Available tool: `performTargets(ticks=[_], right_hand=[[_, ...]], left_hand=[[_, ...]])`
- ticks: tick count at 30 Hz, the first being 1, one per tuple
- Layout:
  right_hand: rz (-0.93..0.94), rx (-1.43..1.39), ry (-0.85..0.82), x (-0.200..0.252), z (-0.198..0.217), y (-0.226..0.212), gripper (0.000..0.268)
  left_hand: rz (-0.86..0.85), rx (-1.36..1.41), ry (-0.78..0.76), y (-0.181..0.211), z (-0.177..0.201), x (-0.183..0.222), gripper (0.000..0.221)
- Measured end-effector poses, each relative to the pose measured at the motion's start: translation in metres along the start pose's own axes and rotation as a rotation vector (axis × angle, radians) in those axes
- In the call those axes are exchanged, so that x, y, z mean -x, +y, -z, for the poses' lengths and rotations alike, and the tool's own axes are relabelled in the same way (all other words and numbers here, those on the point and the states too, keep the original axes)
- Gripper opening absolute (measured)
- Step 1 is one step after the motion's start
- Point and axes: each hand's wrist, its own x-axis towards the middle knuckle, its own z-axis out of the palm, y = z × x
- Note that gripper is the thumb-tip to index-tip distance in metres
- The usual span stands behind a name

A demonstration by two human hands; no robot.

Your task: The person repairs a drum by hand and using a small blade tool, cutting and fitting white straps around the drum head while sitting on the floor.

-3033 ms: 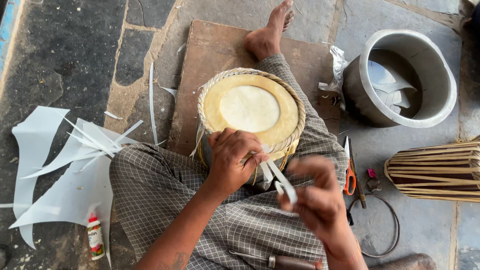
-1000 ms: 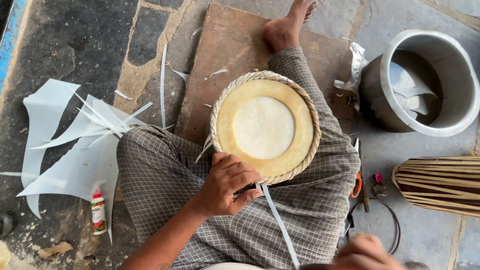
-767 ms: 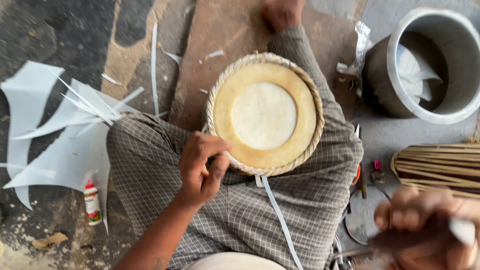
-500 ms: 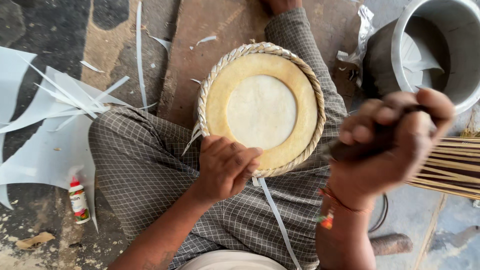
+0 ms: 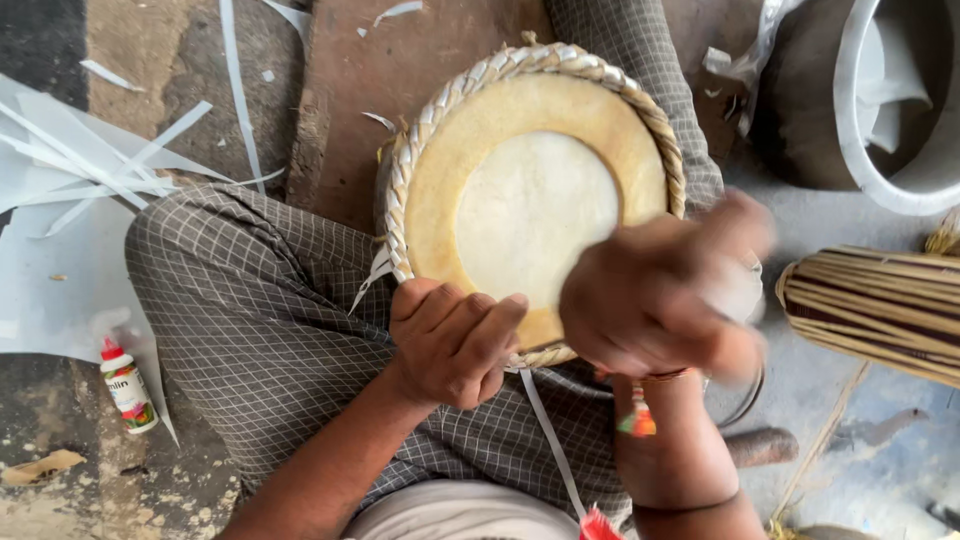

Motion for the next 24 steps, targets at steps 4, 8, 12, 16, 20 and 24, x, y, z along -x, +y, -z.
performTargets(ticks=[4,8,12,16,20,24], right_hand=[[-0.238,0.513,0.477,0.015,-0.006,0.018,0.022],[-0.045,1.022,0.565,0.027,-0.018,0.034,0.026],[0.076,1.478,0.577,0.035,-0.021,0.042,0.038],[0.075,1.023,0.579,0.044,-0.010,0.046,0.038],[0.111,1.201,0.629,0.053,-0.003,0.049,0.038],[0.037,0.915,0.470,0.052,-0.004,0.051,0.042]], left_hand=[[-0.029,0.005,0.050,-0.004,0.000,-0.008,0.022],[-0.027,0.049,0.047,-0.011,0.001,-0.009,0.018],[-0.044,0.062,0.053,-0.012,0.001,-0.011,0.016],[-0.017,0.075,0.043,-0.001,0.010,-0.014,0.015],[0.010,0.032,0.008,0.003,0.012,-0.009,0.010],[0.004,0.008,0.020,0.008,0.010,-0.009,0.010]])
